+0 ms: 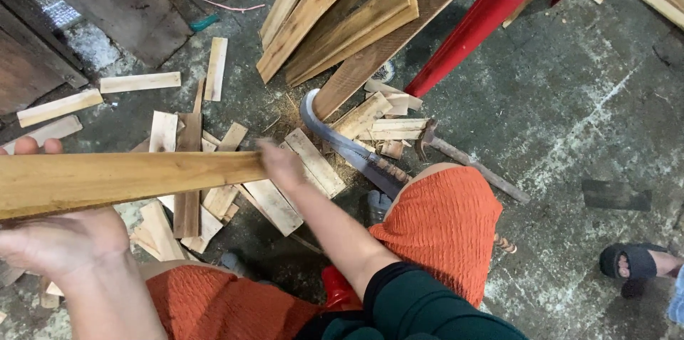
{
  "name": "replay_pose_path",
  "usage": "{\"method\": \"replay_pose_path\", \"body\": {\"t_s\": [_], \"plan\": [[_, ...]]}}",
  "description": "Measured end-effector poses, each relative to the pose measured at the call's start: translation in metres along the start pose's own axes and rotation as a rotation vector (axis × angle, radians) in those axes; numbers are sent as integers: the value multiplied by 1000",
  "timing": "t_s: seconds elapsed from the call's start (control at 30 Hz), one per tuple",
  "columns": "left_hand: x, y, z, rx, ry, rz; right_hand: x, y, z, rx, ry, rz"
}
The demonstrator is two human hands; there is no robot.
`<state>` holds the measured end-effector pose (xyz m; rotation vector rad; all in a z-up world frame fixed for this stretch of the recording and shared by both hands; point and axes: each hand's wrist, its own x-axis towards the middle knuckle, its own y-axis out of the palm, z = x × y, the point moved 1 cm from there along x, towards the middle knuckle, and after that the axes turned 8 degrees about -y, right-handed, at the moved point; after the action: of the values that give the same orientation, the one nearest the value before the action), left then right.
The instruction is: The person smooths a wooden plank using a sanding block and a hand saw. They hold the plank with their left hand and rub the sanding block along its length, then use the saw to scrape the surface, repeating these actions to refine the wood.
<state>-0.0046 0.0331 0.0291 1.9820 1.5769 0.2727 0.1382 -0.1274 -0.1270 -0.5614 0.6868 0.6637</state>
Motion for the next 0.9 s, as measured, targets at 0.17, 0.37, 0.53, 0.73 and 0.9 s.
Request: {"method": "replay_pose_path", "body": {"t_s": [0.17,0.37,0.53,0.73,0.9], "plan": [[1,0,2,-34,37,87,118,10,-153,-248,-511,-320],[-13,21,-10,-228,-22,-111,47,77,-66,-242,-1237,-514],[-5,6,-10,-145,-54,-18,65,76,-102,-268,-1128,-191],[5,0,-13,-213,-140,-149,143,13,-177,-463,-605,-358],[8,-3,-10,-213,-107,-174,76,37,-83,-249,-546,-333]]}}
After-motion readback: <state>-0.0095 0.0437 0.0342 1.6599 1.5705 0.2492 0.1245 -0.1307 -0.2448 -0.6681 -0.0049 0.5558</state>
